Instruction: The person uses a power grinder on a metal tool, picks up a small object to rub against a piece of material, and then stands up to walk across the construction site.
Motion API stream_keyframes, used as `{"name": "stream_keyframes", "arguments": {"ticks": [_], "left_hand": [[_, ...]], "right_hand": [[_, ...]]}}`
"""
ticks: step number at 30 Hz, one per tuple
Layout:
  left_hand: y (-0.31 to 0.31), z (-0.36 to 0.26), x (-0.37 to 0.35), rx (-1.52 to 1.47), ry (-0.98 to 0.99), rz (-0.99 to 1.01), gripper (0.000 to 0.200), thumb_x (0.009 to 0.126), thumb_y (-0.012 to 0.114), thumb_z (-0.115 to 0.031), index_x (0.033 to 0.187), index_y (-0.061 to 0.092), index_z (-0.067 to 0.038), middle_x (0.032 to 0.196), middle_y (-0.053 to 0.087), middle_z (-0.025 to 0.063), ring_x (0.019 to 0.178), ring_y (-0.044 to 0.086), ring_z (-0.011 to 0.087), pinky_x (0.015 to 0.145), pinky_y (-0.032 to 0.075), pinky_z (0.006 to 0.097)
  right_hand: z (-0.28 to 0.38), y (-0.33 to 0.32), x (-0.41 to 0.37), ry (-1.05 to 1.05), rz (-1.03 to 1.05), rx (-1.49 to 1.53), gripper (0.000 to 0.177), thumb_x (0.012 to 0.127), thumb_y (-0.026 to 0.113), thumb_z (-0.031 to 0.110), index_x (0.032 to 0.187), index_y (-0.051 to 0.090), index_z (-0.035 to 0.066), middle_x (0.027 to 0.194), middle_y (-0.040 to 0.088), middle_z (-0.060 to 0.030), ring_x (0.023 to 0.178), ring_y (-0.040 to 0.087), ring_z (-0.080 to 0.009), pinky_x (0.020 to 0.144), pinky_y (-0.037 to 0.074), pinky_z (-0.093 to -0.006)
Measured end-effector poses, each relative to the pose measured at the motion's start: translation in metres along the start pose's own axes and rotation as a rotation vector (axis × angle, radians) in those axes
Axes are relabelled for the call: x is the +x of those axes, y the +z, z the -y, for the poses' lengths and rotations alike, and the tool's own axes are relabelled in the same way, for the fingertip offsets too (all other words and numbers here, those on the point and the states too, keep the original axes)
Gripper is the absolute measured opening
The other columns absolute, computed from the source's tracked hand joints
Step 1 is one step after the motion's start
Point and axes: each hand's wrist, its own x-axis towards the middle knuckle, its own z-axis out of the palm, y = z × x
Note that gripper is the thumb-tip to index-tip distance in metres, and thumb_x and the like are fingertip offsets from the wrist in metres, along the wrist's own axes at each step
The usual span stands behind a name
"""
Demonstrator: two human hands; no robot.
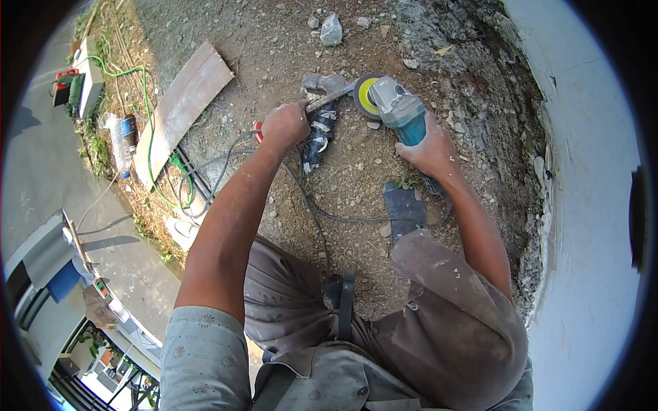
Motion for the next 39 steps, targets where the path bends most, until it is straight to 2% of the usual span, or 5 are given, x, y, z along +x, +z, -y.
{"name": "stream_keyframes", "arguments": {"ticks": [11, 17, 20, 32, 39], "left_hand": [[0.005, 0.003, 0.0, -0.021, 0.018, -0.039, 0.043, 0.083, 0.056, -0.013, 0.125, 0.065, -0.016, 0.1, 0.072, 0.021, 0.095, 0.07, 0.0388, 0.081, 0.055, 0.0496], [0.004, 0.001, -0.001, 0.016, 0.013, -0.027, 0.043, 0.084, 0.053, -0.009, 0.125, 0.066, -0.015, 0.101, 0.072, 0.0181, 0.098, 0.07, 0.0349, 0.083, 0.057, 0.0467], [0.002, 0.0, -0.001, 0.02, 0.02, -0.021, 0.043, 0.084, 0.053, -0.009, 0.124, 0.066, -0.015, 0.101, 0.072, 0.0183, 0.098, 0.07, 0.035, 0.083, 0.057, 0.0468], [0.003, 0.001, -0.002, -0.028, 0.044, -0.051, 0.041, 0.081, 0.053, -0.009, 0.12, 0.066, -0.011, 0.096, 0.071, 0.0232, 0.093, 0.069, 0.0398, 0.082, 0.054, 0.0503], [0.006, 0.002, 0.0, 0.03, 0.008, -0.022, 0.049, 0.083, 0.054, -0.009, 0.13, 0.064, -0.016, 0.102, 0.073, 0.0178, 0.097, 0.071, 0.0347, 0.081, 0.057, 0.0467]], "right_hand": [[-0.01, 0.007, -0.005, -0.036, -0.085, -0.011, 0.081, 0.07, 0.078, 0.036, 0.134, 0.046, -0.003, 0.112, 0.067, -0.0275, 0.104, 0.067, -0.0429, 0.091, 0.053, -0.0482], [-0.002, 0.001, -0.006, -0.014, -0.075, -0.016, 0.079, 0.07, 0.078, 0.036, 0.133, 0.048, -0.002, 0.111, 0.067, -0.0275, 0.104, 0.066, -0.0434, 0.091, 0.053, -0.0485], [0.0, 0.0, -0.003, -0.017, 0.005, 0.016, 0.096, 0.067, 0.082, 0.041, 0.141, 0.042, -0.005, 0.12, 0.065, -0.0286, 0.109, 0.065, -0.0425, 0.094, 0.052, -0.0465], [-0.013, 0.01, -0.006, -0.088, -0.09, 0.03, 0.079, 0.071, 0.079, 0.036, 0.132, 0.047, -0.002, 0.11, 0.067, -0.028, 0.104, 0.066, -0.0439, 0.09, 0.053, -0.0491], [-0.009, 0.008, -0.007, -0.041, -0.058, 0.016, 0.08, 0.07, 0.079, 0.037, 0.134, 0.047, -0.001, 0.114, 0.066, -0.0271, 0.106, 0.065, -0.0429, 0.092, 0.052, -0.0486]]}}
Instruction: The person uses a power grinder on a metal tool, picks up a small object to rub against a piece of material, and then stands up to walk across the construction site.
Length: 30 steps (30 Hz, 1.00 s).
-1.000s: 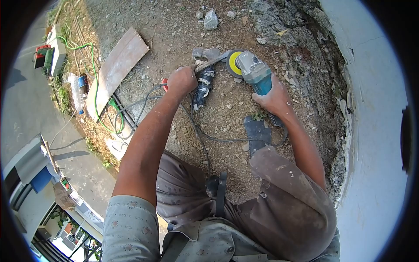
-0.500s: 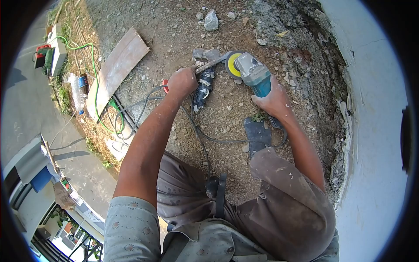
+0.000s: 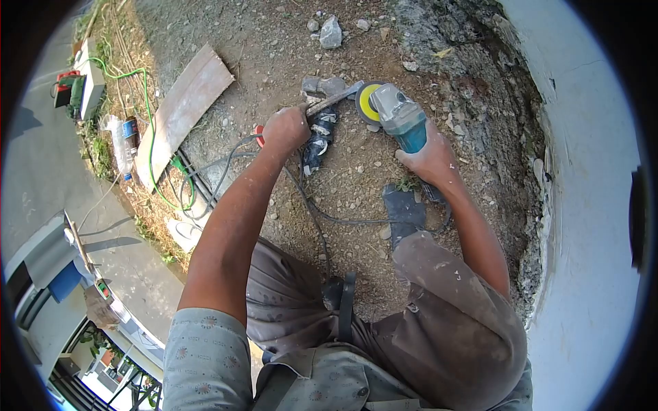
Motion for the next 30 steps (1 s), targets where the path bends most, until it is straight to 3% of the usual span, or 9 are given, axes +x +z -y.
{"name": "stream_keyframes", "arguments": {"ticks": [2, 5, 8, 20, 23, 30], "left_hand": [[-0.0017, -0.0012, -0.0013, -0.001, 0.001, -0.003, 0.048, 0.083, 0.053, -0.009, 0.129, 0.064, -0.016, 0.102, 0.073, 0.0177, 0.097, 0.071, 0.0346, 0.081, 0.057, 0.0466], [0.0005, 0.0012, -0.0016, -0.065, 0.024, -0.042, 0.048, 0.08, 0.053, -0.009, 0.126, 0.065, -0.013, 0.098, 0.071, 0.0237, 0.094, 0.069, 0.0397, 0.082, 0.054, 0.0506], [0.0006, 0.0016, -0.0004, -0.056, 0.032, -0.031, 0.048, 0.08, 0.054, -0.009, 0.126, 0.065, -0.013, 0.098, 0.071, 0.0237, 0.094, 0.069, 0.0397, 0.083, 0.054, 0.0502], [-0.0013, 0.0007, -0.0014, -0.06, 0.021, -0.025, 0.045, 0.081, 0.053, -0.01, 0.124, 0.065, -0.013, 0.099, 0.071, 0.0238, 0.094, 0.069, 0.0402, 0.082, 0.054, 0.0499], [-0.0022, -0.0006, -0.0015, -0.054, 0.012, -0.014, 0.045, 0.081, 0.053, -0.01, 0.124, 0.065, -0.012, 0.099, 0.071, 0.0238, 0.094, 0.069, 0.0401, 0.083, 0.054, 0.0498], [-0.0005, 0.0011, -0.0016, -0.057, 0.03, -0.041, 0.046, 0.079, 0.054, -0.009, 0.124, 0.066, -0.011, 0.098, 0.071, 0.0238, 0.095, 0.069, 0.0395, 0.083, 0.054, 0.0499]], "right_hand": [[0.0034, -0.0028, 0.0017, 0.044, 0.061, 0.007, 0.092, 0.068, 0.081, 0.04, 0.142, 0.042, -0.001, 0.123, 0.063, -0.0271, 0.113, 0.063, -0.0421, 0.097, 0.05, -0.0476], [0.0071, -0.0052, 0.0005, 0.058, 0.071, -0.02, 0.094, 0.068, 0.08, 0.04, 0.143, 0.041, -0.002, 0.123, 0.063, -0.0271, 0.113, 0.063, -0.0421, 0.096, 0.05, -0.0477], [0.0036, -0.0039, 0.0016, 0.036, 0.079, 0.01, 0.094, 0.068, 0.08, 0.04, 0.142, 0.041, -0.003, 0.122, 0.063, -0.0271, 0.112, 0.063, -0.042, 0.096, 0.05, -0.0476], [0.0038, -0.0032, 0.0019, 0.044, 0.077, 0.0, 0.091, 0.068, 0.08, 0.04, 0.139, 0.043, -0.002, 0.121, 0.064, -0.0281, 0.111, 0.064, -0.0423, 0.095, 0.051, -0.0477], [0.0091, -0.007, -0.0022, 0.022, 0.024, -0.032, 0.077, 0.072, 0.077, 0.035, 0.132, 0.046, -0.001, 0.11, 0.067, -0.027, 0.103, 0.066, -0.0439, 0.091, 0.053, -0.0489], [0.0076, -0.004, 0.0033, 0.019, -0.012, -0.033, 0.076, 0.072, 0.077, 0.035, 0.132, 0.047, 0.0, 0.11, 0.068, -0.0264, 0.103, 0.067, -0.0436, 0.09, 0.053, -0.0492]]}}
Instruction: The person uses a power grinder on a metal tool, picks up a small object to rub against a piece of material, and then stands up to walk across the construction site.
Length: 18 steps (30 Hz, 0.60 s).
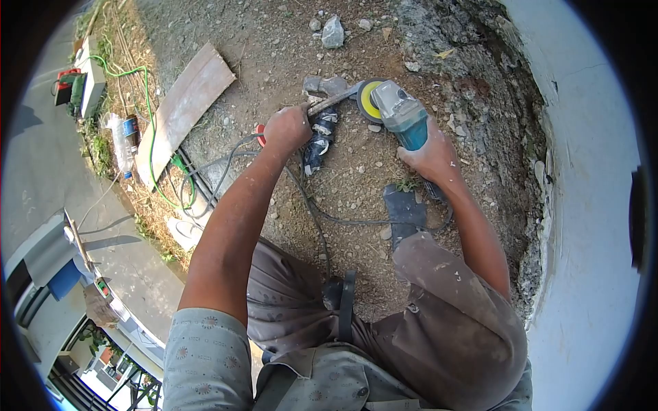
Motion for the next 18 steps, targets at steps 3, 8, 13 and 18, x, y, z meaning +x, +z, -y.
{"name": "stream_keyframes", "arguments": {"ticks": [3, 8, 13, 18], "left_hand": [[0.0, -0.001, -0.001, 0.006, -0.008, 0.003, 0.045, 0.08, 0.054, -0.009, 0.123, 0.066, -0.011, 0.098, 0.071, 0.0235, 0.094, 0.069, 0.0394, 0.082, 0.054, 0.0501], [-0.001, -0.002, -0.001, 0.008, -0.004, -0.001, 0.042, 0.08, 0.053, -0.01, 0.12, 0.067, -0.011, 0.096, 0.071, 0.0228, 0.093, 0.069, 0.0395, 0.081, 0.054, 0.0505], [0.0, -0.002, 0.0, 0.027, -0.008, 0.009, 0.042, 0.081, 0.053, -0.01, 0.121, 0.066, -0.011, 0.097, 0.071, 0.0229, 0.093, 0.069, 0.0395, 0.082, 0.054, 0.0503], [0.001, -0.001, -0.001, 0.016, 0.012, -0.004, 0.045, 0.081, 0.053, -0.01, 0.123, 0.066, -0.011, 0.097, 0.071, 0.0233, 0.093, 0.069, 0.0394, 0.082, 0.054, 0.0501]], "right_hand": [[-0.001, 0.002, 0.004, -0.006, -0.008, -0.006, 0.076, 0.072, 0.077, 0.035, 0.133, 0.047, 0.0, 0.111, 0.068, -0.0262, 0.103, 0.067, -0.0434, 0.091, 0.053, -0.0491], [0.001, 0.001, 0.01, -0.004, -0.005, -0.041, 0.077, 0.072, 0.077, 0.035, 0.133, 0.046, 0.0, 0.111, 0.068, -0.0256, 0.103, 0.067, -0.0431, 0.091, 0.053, -0.0488], [0.006, -0.004, 0.013, 0.015, -0.003, 0.007, 0.081, 0.069, 0.079, 0.036, 0.134, 0.048, -0.001, 0.116, 0.066, -0.0257, 0.108, 0.065, -0.0417, 0.094, 0.051, -0.0467], [0.012, -0.007, 0.018, 0.015, 0.013, 0.013, 0.086, 0.068, 0.08, 0.039, 0.136, 0.047, -0.002, 0.119, 0.065, -0.026, 0.111, 0.064, -0.041, 0.096, 0.05, -0.0459]]}}
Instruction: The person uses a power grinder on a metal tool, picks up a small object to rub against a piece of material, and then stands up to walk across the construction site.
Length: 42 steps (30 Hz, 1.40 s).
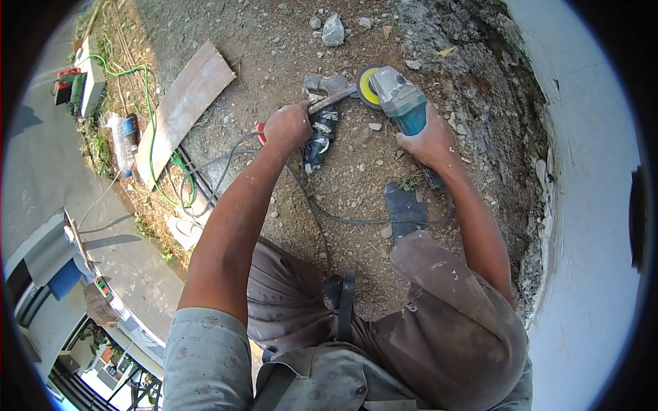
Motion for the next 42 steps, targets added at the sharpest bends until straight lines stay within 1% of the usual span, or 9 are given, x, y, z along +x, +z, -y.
{"name": "stream_keyframes", "arguments": {"ticks": [5, 8, 11, 14, 29, 32, 35, 39, 42], "left_hand": [[0.0, 0.0, 0.0, 0.001, -0.011, 0.005, 0.046, 0.08, 0.052, -0.01, 0.125, 0.065, -0.012, 0.097, 0.071, 0.0233, 0.093, 0.07, 0.0395, 0.082, 0.055, 0.0497], [-0.001, -0.001, 0.001, 0.015, -0.02, 0.031, 0.047, 0.08, 0.052, -0.009, 0.126, 0.065, -0.012, 0.097, 0.071, 0.0233, 0.093, 0.07, 0.0395, 0.082, 0.055, 0.0497], [-0.001, 0.0, 0.002, 0.015, -0.015, 0.031, 0.048, 0.08, 0.052, -0.009, 0.126, 0.065, -0.012, 0.096, 0.071, 0.0231, 0.092, 0.07, 0.0396, 0.082, 0.055, 0.0499], [-0.002, -0.001, 0.002, 0.025, -0.021, 0.047, 0.049, 0.08, 0.053, -0.009, 0.127, 0.065, -0.013, 0.097, 0.071, 0.0232, 0.093, 0.07, 0.0395, 0.082, 0.055, 0.0499], [-0.002, -0.002, 0.001, 0.023, -0.01, 0.018, 0.047, 0.081, 0.054, -0.01, 0.127, 0.064, -0.014, 0.1, 0.071, 0.0225, 0.094, 0.069, 0.0396, 0.083, 0.055, 0.0493], [-0.008, -0.008, -0.002, 0.053, -0.043, 0.042, 0.041, 0.083, 0.055, -0.01, 0.122, 0.066, -0.013, 0.098, 0.073, 0.0184, 0.095, 0.071, 0.0353, 0.081, 0.056, 0.0469], [-0.003, -0.003, 0.001, 0.045, -0.028, 0.026, 0.039, 0.083, 0.055, -0.011, 0.12, 0.066, -0.014, 0.098, 0.072, 0.0184, 0.095, 0.071, 0.0354, 0.081, 0.057, 0.0469], [-0.002, 0.0, 0.0, 0.028, -0.023, 0.035, 0.038, 0.083, 0.055, -0.011, 0.119, 0.066, -0.014, 0.099, 0.072, 0.0184, 0.095, 0.071, 0.0353, 0.081, 0.057, 0.0468], [-0.007, -0.002, 0.004, 0.017, -0.009, 0.054, 0.038, 0.083, 0.055, -0.011, 0.119, 0.066, -0.014, 0.1, 0.073, 0.0184, 0.096, 0.07, 0.0355, 0.081, 0.056, 0.0472]], "right_hand": [[0.004, -0.001, 0.012, 0.029, 0.026, -0.01, 0.087, 0.067, 0.081, 0.04, 0.135, 0.047, -0.002, 0.12, 0.065, -0.0264, 0.112, 0.063, -0.0411, 0.096, 0.05, -0.0461], [-0.001, 0.005, 0.015, -0.036, -0.081, -0.018, 0.077, 0.069, 0.077, 0.038, 0.129, 0.048, 0.0, 0.109, 0.068, -0.0276, 0.103, 0.067, -0.0442, 0.091, 0.053, -0.0488], [-0.002, 0.003, 0.021, -0.012, -0.029, 0.013, 0.086, 0.067, 0.081, 0.04, 0.135, 0.048, -0.003, 0.121, 0.064, -0.0274, 0.113, 0.063, -0.0411, 0.097, 0.05, -0.0458], [0.002, 0.003, 0.02, 0.003, -0.034, -0.011, 0.087, 0.067, 0.081, 0.04, 0.135, 0.048, -0.004, 0.121, 0.064, -0.0282, 0.114, 0.063, -0.0412, 0.097, 0.05, -0.0459], [0.006, 0.002, 0.031, 0.007, -0.055, 0.028, 0.085, 0.068, 0.081, 0.041, 0.133, 0.049, -0.003, 0.119, 0.065, -0.0276, 0.111, 0.064, -0.0416, 0.095, 0.051, -0.0465], [0.01, 0.0, 0.039, -0.023, -0.085, 0.055, 0.084, 0.067, 0.082, 0.042, 0.131, 0.051, -0.003, 0.118, 0.066, -0.0267, 0.109, 0.065, -0.0405, 0.094, 0.051, -0.046], [0.008, -0.002, 0.039, -0.006, -0.146, 0.073, 0.085, 0.066, 0.082, 0.043, 0.131, 0.052, -0.002, 0.117, 0.066, -0.0261, 0.107, 0.066, -0.0396, 0.092, 0.052, -0.0451], [-0.004, -0.002, 0.025, -0.055, -0.177, 0.042, 0.084, 0.068, 0.081, 0.041, 0.132, 0.049, -0.003, 0.113, 0.067, -0.0272, 0.105, 0.067, -0.0414, 0.091, 0.053, -0.0476], [-0.005, -0.001, 0.008, -0.009, -0.158, 0.032, 0.086, 0.069, 0.08, 0.041, 0.134, 0.046, -0.003, 0.113, 0.067, -0.0283, 0.105, 0.067, -0.0419, 0.091, 0.053, -0.0475]]}}
